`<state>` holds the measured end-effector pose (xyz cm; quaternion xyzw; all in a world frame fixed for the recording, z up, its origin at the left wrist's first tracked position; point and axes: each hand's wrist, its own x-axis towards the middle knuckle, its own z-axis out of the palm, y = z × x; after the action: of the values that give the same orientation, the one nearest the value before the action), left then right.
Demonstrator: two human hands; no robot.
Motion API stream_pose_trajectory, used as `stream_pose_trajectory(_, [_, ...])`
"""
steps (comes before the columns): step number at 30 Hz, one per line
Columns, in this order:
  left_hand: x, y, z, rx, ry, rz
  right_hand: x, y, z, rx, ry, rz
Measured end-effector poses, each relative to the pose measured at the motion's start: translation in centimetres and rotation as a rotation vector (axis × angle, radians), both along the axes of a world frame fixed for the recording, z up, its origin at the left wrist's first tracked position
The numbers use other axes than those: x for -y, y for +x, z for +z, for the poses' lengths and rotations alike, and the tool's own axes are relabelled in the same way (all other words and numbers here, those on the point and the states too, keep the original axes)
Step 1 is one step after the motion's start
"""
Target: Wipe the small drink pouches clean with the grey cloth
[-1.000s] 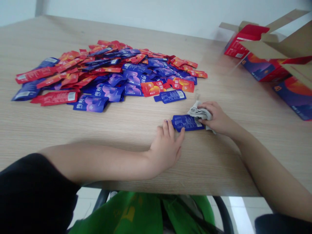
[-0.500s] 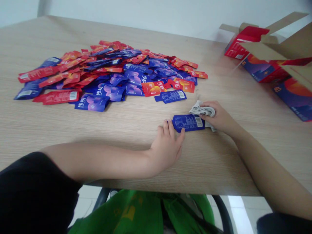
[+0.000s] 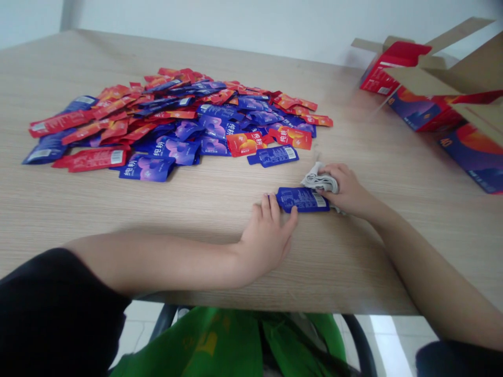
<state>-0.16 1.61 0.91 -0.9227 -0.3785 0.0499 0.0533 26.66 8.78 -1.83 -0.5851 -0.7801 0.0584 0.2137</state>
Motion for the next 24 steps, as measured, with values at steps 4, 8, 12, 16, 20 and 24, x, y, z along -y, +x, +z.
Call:
stream_pose_trajectory(4, [-0.08,-0.14,0.1,-0.005,-0.003,-0.004,-0.08,0.06,0.17,-0.062,0.008,0.035])
stream_pose_trajectory(8, [-0.09,-0.14,0.22,-0.011,-0.01,-0.013,-0.15,-0.16,-0.05,-0.096,0.065,-0.032])
stream_pose_trajectory(12, [-0.02,-0.1,0.25,-0.01,-0.009,-0.011,-0.16,-0.39,-0.16,-0.097,0.073,-0.085])
stream_pose_trajectory(16, [0.06,-0.07,0.29,-0.006,0.0,-0.01,-0.18,-0.58,-0.29,-0.038,0.054,-0.126])
stream_pose_trajectory(20, [0.07,-0.13,0.22,-0.01,0.011,-0.006,-0.18,-0.82,-0.48,-0.013,0.054,-0.131])
stream_pose_trajectory(24, [-0.01,-0.22,0.03,-0.004,0.006,-0.01,-0.08,-0.34,-0.04,-0.084,0.043,-0.055])
